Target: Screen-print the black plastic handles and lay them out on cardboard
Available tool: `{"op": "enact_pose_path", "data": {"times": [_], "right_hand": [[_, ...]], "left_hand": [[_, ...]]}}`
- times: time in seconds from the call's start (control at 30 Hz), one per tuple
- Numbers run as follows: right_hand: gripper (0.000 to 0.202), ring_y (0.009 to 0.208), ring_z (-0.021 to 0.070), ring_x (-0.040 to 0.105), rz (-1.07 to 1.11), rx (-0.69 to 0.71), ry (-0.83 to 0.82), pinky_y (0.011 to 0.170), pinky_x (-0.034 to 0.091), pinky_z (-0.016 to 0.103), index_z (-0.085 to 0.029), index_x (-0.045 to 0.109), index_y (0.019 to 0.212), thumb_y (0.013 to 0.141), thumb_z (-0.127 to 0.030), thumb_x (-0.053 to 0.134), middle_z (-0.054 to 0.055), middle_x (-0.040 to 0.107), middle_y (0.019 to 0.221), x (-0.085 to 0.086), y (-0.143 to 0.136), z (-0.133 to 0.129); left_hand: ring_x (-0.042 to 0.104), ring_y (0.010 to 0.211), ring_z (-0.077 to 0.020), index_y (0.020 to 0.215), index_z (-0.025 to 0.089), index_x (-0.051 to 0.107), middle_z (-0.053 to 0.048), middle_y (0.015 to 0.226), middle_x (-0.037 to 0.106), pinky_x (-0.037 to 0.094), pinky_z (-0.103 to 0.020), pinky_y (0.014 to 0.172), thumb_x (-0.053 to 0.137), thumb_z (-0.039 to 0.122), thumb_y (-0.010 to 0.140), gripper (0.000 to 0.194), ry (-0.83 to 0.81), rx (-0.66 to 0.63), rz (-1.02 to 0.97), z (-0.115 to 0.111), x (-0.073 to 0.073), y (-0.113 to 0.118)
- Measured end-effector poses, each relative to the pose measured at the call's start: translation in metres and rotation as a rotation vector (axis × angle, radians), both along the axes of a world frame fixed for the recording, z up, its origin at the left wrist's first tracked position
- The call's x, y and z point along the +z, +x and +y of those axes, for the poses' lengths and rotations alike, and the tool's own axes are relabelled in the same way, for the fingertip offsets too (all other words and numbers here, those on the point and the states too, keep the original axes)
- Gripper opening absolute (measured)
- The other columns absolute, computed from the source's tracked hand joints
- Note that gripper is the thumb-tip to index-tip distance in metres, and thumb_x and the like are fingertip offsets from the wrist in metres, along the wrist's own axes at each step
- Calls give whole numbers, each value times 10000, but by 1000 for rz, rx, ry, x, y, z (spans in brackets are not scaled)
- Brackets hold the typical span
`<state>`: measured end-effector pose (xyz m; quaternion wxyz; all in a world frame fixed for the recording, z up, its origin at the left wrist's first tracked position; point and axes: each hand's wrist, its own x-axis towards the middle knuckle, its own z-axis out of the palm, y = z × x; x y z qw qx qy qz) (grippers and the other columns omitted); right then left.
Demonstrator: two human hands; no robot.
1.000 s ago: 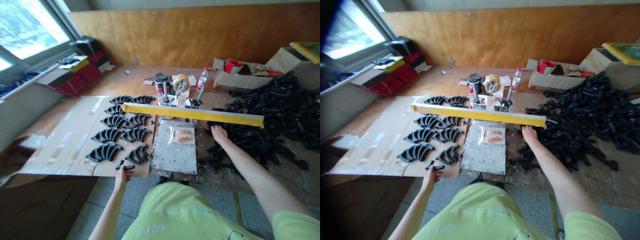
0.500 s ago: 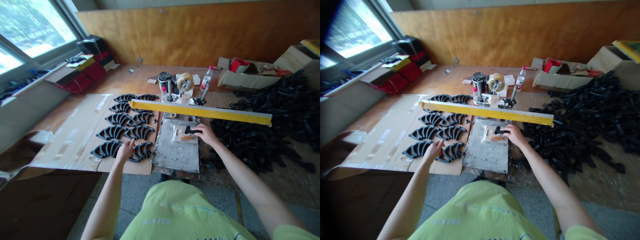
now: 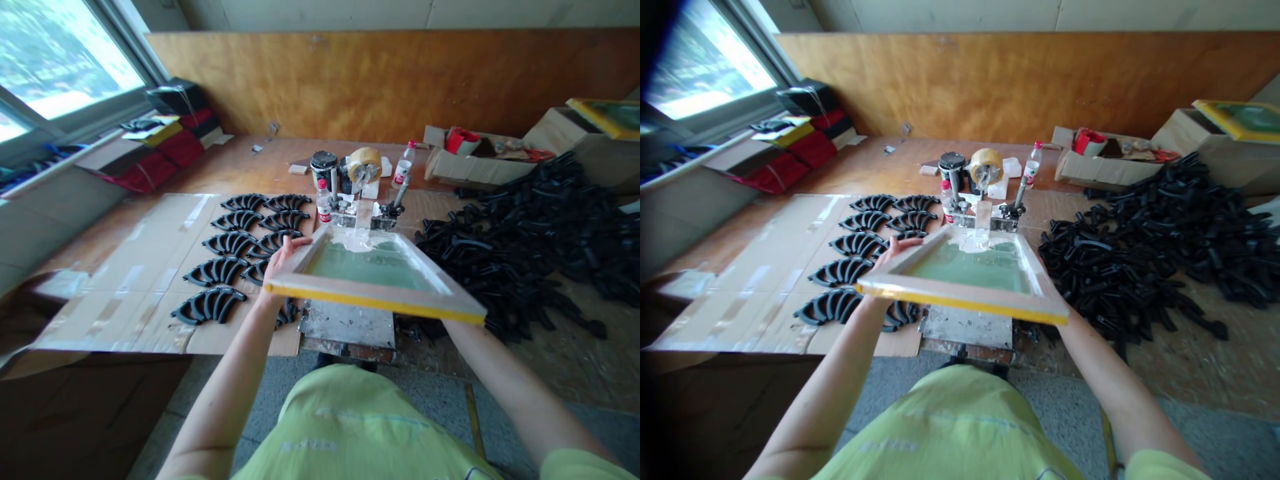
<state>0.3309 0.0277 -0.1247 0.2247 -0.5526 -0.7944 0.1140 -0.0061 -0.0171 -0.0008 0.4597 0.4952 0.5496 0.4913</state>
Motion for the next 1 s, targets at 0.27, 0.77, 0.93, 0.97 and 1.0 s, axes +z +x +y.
{"op": "enact_pose_path", "data": {"times": [0.27,0.77,0.93,0.97,1.0], "right_hand": [[510,1204,303,460,-22,-31,181,1010,393,427,-136,525,1289,796,-193,642,155,505,1296,52,-52,64],[123,809,198,569,-171,524,-14,734,420,289,-191,632,793,805,-103,547,42,630,793,43,-71,21],[216,953,238,557,-110,411,129,819,439,333,-153,658,905,802,-46,500,101,645,918,25,-77,8],[223,966,238,558,-101,451,128,835,441,338,-153,662,923,811,-50,500,102,650,930,22,-76,4],[216,961,234,566,-90,485,114,842,444,338,-160,666,937,825,-67,507,97,656,935,21,-74,1]], "left_hand": [[615,699,-172,1434,220,436,-21,842,687,470,-251,622,617,504,790,727,-341,-24,80,-41,-113,-12],[636,808,-194,1329,208,553,-39,909,698,482,-270,733,595,492,796,605,-325,16,128,-41,-132,-11],[629,703,-186,1344,198,530,-39,824,689,472,-255,610,608,514,779,652,-355,5,76,-41,-125,-10],[629,694,-184,1348,200,523,-38,819,688,469,-251,595,609,518,777,659,-359,2,64,-41,-124,-10],[628,687,-182,1352,203,519,-36,816,688,466,-249,586,609,521,778,662,-362,0,58,-41,-124,-9]]}}
